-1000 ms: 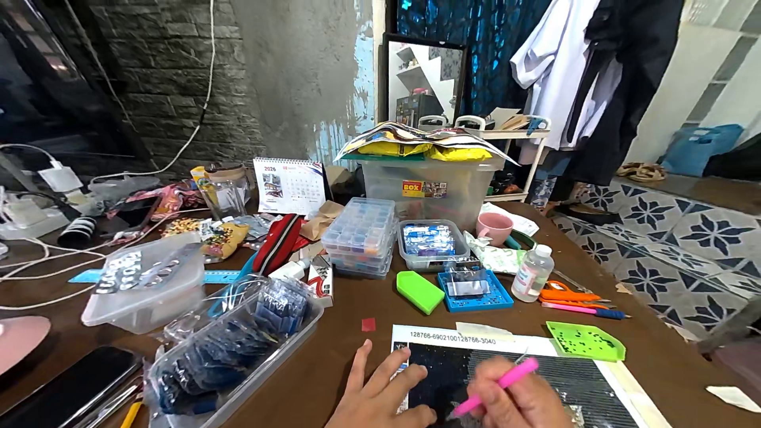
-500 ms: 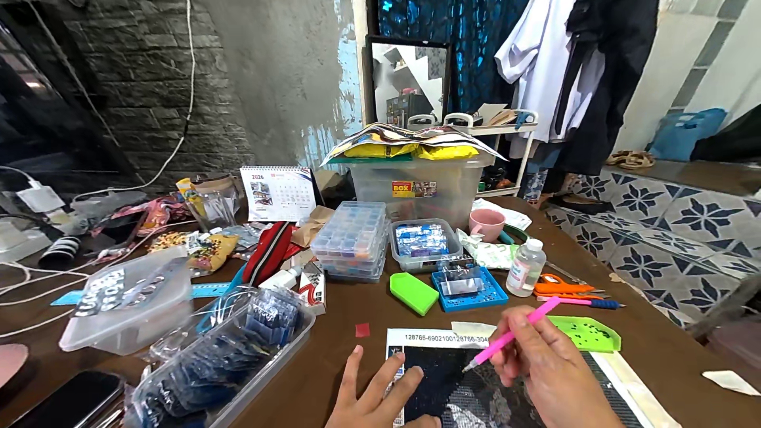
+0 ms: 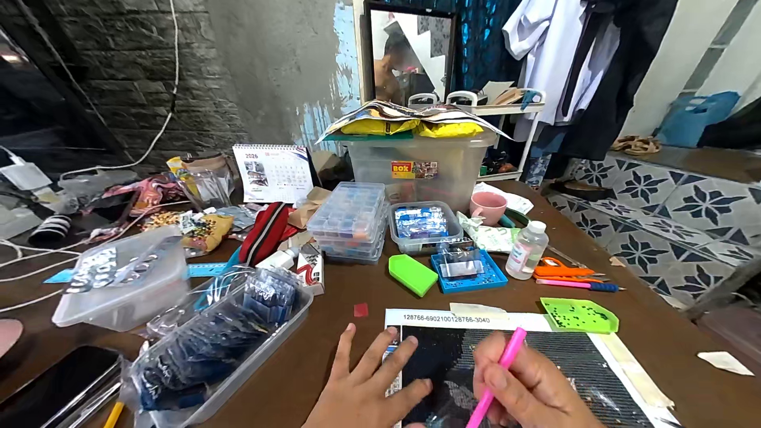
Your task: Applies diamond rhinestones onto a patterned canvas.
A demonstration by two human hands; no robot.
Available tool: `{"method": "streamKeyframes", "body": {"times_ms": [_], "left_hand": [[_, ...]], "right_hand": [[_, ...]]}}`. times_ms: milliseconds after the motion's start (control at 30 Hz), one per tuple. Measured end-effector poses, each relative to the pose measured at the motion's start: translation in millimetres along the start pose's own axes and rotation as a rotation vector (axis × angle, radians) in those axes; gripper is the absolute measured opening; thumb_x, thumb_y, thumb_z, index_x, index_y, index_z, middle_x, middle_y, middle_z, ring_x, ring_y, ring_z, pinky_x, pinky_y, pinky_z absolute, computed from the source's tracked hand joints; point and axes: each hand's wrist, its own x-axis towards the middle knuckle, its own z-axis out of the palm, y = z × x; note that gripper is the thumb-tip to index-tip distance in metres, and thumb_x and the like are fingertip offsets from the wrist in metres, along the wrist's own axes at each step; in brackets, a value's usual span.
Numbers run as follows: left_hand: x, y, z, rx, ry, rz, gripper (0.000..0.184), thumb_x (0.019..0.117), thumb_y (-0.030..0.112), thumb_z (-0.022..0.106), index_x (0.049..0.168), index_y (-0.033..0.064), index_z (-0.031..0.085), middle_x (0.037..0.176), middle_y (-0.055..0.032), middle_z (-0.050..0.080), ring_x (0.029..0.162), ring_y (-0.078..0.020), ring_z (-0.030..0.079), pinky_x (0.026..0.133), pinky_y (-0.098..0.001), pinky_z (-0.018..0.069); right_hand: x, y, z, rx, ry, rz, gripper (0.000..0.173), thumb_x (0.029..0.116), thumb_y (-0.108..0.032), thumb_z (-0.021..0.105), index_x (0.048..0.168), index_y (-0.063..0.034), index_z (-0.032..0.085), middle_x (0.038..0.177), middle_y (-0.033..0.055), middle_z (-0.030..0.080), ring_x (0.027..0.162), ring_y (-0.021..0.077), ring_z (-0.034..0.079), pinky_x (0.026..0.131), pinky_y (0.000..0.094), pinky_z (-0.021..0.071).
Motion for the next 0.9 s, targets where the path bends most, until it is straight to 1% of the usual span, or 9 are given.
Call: {"method": "streamKeyframes", "body": {"times_ms": [100,200,367,433,533,600,700,833,900], "left_hand": [[-1.4,-3.3,4.3,0.049,0.025,-0.011,0.060,0.1099,0.051,0.019,0.138,0.0219,0.064,0.158,-0.0112,0.047,0.150,-0.0419,0.035,0.111,-0.0785,0.0149],[-1.6,-2.9,4.6,0.043,0.011,-0.016,0.059,0.1100,0.050,0.018,0.140,0.0252,0.063,0.160,-0.0121,0.045,0.151,-0.0423,0.033,0.112,-0.0785,0.0139],[0.2,-7.1,5.9,0.038,0.078,-0.038,0.062,0.1091,0.054,0.016,0.135,0.0263,0.065,0.159,-0.0122,0.046,0.151,-0.0421,0.032,0.112,-0.0780,0.0130],[0.6,-7.5,5.3,0.009,0.077,-0.037,0.061,0.1092,0.054,0.017,0.133,0.0278,0.067,0.159,-0.0115,0.046,0.151,-0.0419,0.032,0.112,-0.0783,0.0122],[0.1,-7.6,5.7,-0.001,0.072,-0.043,0.062,0.1093,0.054,0.017,0.131,0.0280,0.069,0.157,-0.0127,0.048,0.150,-0.0428,0.033,0.111,-0.0796,0.0125],[0.9,-7.1,4.5,0.004,0.084,-0.033,0.061,0.1093,0.053,0.017,0.130,0.0281,0.068,0.156,-0.0119,0.049,0.150,-0.0419,0.034,0.112,-0.0788,0.0133],[1.1,-6.2,3.9,-0.029,0.083,-0.031,0.060,0.1094,0.053,0.019,0.125,0.0279,0.071,0.155,-0.0123,0.051,0.150,-0.0421,0.034,0.112,-0.0792,0.0128],[0.4,-6.3,3.8,-0.061,0.055,-0.052,0.059,0.1093,0.053,0.021,0.126,0.0277,0.071,0.155,-0.0131,0.051,0.150,-0.0425,0.033,0.112,-0.0802,0.0123],[0.5,-5.8,3.6,-0.071,0.055,-0.057,0.058,0.1094,0.053,0.022,0.126,0.0272,0.072,0.154,-0.0130,0.051,0.150,-0.0427,0.034,0.111,-0.0803,0.0131]], "right_hand": [[-0.9,0.5,2.0,-0.055,-0.039,-0.065,0.031,0.1100,-0.033,0.046,0.100,-0.0055,0.057,0.077,-0.0018,0.059,0.067,-0.0048,0.056,0.062,0.0128,0.0483],[-0.8,1.0,2.2,-0.107,-0.069,-0.107,0.035,0.1103,-0.033,0.044,0.099,-0.0017,0.057,0.075,0.0029,0.060,0.066,-0.0034,0.057,0.063,0.0126,0.0486],[-0.5,3.1,2.4,-0.127,-0.074,-0.128,0.036,0.1103,-0.033,0.043,0.099,-0.0019,0.056,0.076,0.0043,0.060,0.067,-0.0025,0.058,0.064,0.0127,0.0493],[-0.6,3.1,2.8,-0.136,-0.081,-0.135,0.036,0.1103,-0.033,0.044,0.099,-0.0014,0.056,0.076,0.0056,0.060,0.068,-0.0013,0.060,0.065,0.0135,0.0501],[-1.1,2.7,4.1,-0.142,-0.090,-0.142,0.036,0.1103,-0.033,0.044,0.098,-0.0004,0.057,0.076,0.0070,0.061,0.069,-0.0001,0.061,0.065,0.0144,0.0511],[-1.5,3.0,3.8,-0.136,-0.098,-0.142,0.037,0.1106,-0.033,0.043,0.099,-0.0007,0.056,0.076,0.0069,0.061,0.068,0.0004,0.060,0.065,0.0146,0.0509],[-1.4,2.9,3.5,-0.123,-0.109,-0.140,0.037,0.1105,-0.034,0.043,0.098,-0.0013,0.056,0.074,0.0061,0.059,0.066,-0.0002,0.059,0.063,0.0140,0.0498],[-1.3,0.8,4.4,-0.120,-0.133,-0.150,0.035,0.1110,-0.031,0.043,0.098,-0.0001,0.056,0.076,0.0075,0.060,0.070,0.0004,0.060,0.067,0.0135,0.0498],[-1.6,0.1,4.1,-0.124,-0.143,-0.157,0.036,0.1111,-0.030,0.043,0.097,-0.0002,0.055,0.075,0.0078,0.059,0.070,0.0006,0.060,0.067,0.0134,0.0491]]}}
